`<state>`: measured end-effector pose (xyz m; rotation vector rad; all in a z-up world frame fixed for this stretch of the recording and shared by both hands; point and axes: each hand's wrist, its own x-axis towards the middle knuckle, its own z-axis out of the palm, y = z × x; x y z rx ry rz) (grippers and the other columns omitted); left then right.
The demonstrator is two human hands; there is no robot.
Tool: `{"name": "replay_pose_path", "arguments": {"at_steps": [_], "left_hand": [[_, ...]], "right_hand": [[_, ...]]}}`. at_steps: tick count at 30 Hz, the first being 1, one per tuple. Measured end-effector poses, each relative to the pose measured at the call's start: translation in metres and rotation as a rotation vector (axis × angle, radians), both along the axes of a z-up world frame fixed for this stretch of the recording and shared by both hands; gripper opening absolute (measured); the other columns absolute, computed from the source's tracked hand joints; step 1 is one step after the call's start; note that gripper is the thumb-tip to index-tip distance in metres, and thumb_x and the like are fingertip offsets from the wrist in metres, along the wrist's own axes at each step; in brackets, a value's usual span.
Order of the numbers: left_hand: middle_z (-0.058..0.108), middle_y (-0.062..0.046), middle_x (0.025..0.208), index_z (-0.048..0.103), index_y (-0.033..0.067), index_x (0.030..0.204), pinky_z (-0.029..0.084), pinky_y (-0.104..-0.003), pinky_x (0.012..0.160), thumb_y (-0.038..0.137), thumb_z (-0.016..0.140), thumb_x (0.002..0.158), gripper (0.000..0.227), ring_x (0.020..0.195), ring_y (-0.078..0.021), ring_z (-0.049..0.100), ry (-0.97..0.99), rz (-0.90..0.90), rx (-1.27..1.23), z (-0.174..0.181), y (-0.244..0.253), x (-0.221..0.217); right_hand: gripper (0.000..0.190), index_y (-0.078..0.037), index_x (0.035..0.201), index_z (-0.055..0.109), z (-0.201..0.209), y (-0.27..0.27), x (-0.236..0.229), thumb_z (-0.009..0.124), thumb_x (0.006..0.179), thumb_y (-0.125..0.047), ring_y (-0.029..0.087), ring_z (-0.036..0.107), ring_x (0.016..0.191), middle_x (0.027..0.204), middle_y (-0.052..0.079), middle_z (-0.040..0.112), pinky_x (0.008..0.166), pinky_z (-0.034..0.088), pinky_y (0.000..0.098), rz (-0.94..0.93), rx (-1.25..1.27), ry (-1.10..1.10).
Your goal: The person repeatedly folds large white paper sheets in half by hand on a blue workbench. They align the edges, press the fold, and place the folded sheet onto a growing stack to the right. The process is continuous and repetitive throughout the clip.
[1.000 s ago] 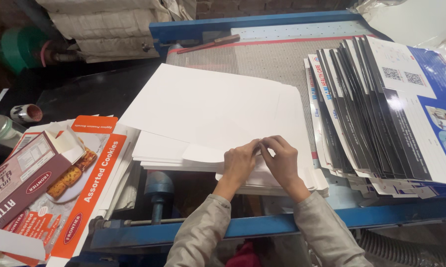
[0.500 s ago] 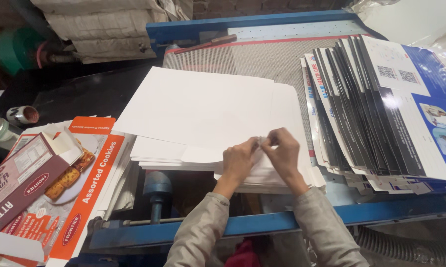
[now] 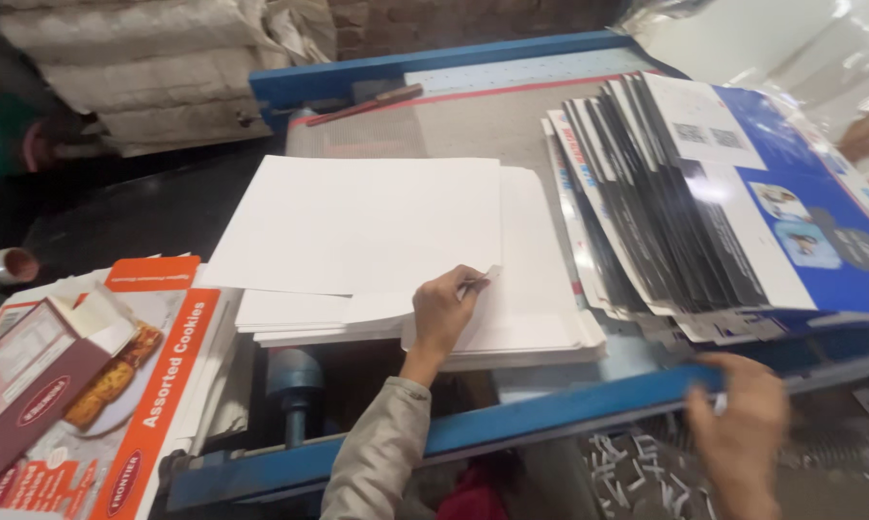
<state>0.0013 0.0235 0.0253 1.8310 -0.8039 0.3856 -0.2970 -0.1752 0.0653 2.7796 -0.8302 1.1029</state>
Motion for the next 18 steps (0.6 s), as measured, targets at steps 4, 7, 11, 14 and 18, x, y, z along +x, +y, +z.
{"name": "replay_pose_path", "arguments": {"at_steps": [4, 7, 11, 14, 18], "left_hand": [[0.076, -0.006, 0.076, 0.077, 0.011, 0.088, 0.055, -0.032, 0.059, 0.026, 0.08, 0.087, 0.015, 0.066, -0.022, 0.075, -0.005, 0.002, 0.05, 0.004, 0.002, -0.008], [0.075, -0.006, 0.075, 0.076, 0.0111, 0.088, 0.054, -0.033, 0.058, 0.026, 0.08, 0.087, 0.016, 0.064, -0.0223, 0.073, -0.046, -0.009, 0.05, 0.002, 0.003, -0.01], [0.075, -0.006, 0.073, 0.076, 0.0115, 0.088, 0.052, -0.033, 0.057, 0.026, 0.079, 0.089, 0.015, 0.061, -0.0219, 0.071, -0.034, 0.002, 0.021, 0.004, 0.004, -0.007], [0.073, -0.007, 0.068, 0.077, 0.0119, 0.089, 0.05, -0.033, 0.053, 0.028, 0.079, 0.088, 0.016, 0.056, -0.0211, 0.07, 0.046, 0.01, 0.025, 0.007, 0.001, -0.007], [0.072, -0.008, 0.067, 0.076, 0.011, 0.09, 0.048, -0.034, 0.052, 0.025, 0.077, 0.09, 0.014, 0.054, -0.0222, 0.068, 0.085, 0.011, -0.008, 0.009, -0.006, -0.01]], "right_hand": [[0.022, -0.008, 0.108, 0.078, -0.03, 0.03, 0.091, 0.076, 0.086, -0.007, 0.018, 0.073, 0.083, 0.102, 0.008, 0.075, 0.073, 0.057, 0.0289, 0.417, 0.56, -0.198], [0.018, -0.007, 0.108, 0.078, -0.039, 0.046, 0.168, 0.075, 0.09, -0.008, 0.02, 0.074, 0.084, 0.099, 0.009, 0.075, 0.075, 0.058, 0.0303, 0.592, 0.557, -0.303], [0.018, -0.007, 0.104, 0.08, -0.042, 0.062, 0.205, 0.079, 0.087, -0.012, 0.024, 0.073, 0.08, 0.098, 0.009, 0.077, 0.069, 0.056, 0.0345, 0.491, 0.51, -0.199], [0.021, -0.007, 0.103, 0.079, -0.044, 0.065, 0.207, 0.083, 0.083, -0.014, 0.022, 0.074, 0.081, 0.095, 0.008, 0.076, 0.07, 0.056, 0.0333, 0.49, 0.458, -0.294], [0.02, -0.006, 0.105, 0.077, -0.042, 0.064, 0.205, 0.081, 0.086, -0.011, 0.019, 0.074, 0.083, 0.098, 0.008, 0.074, 0.071, 0.057, 0.0303, 0.483, 0.499, -0.45]]}}
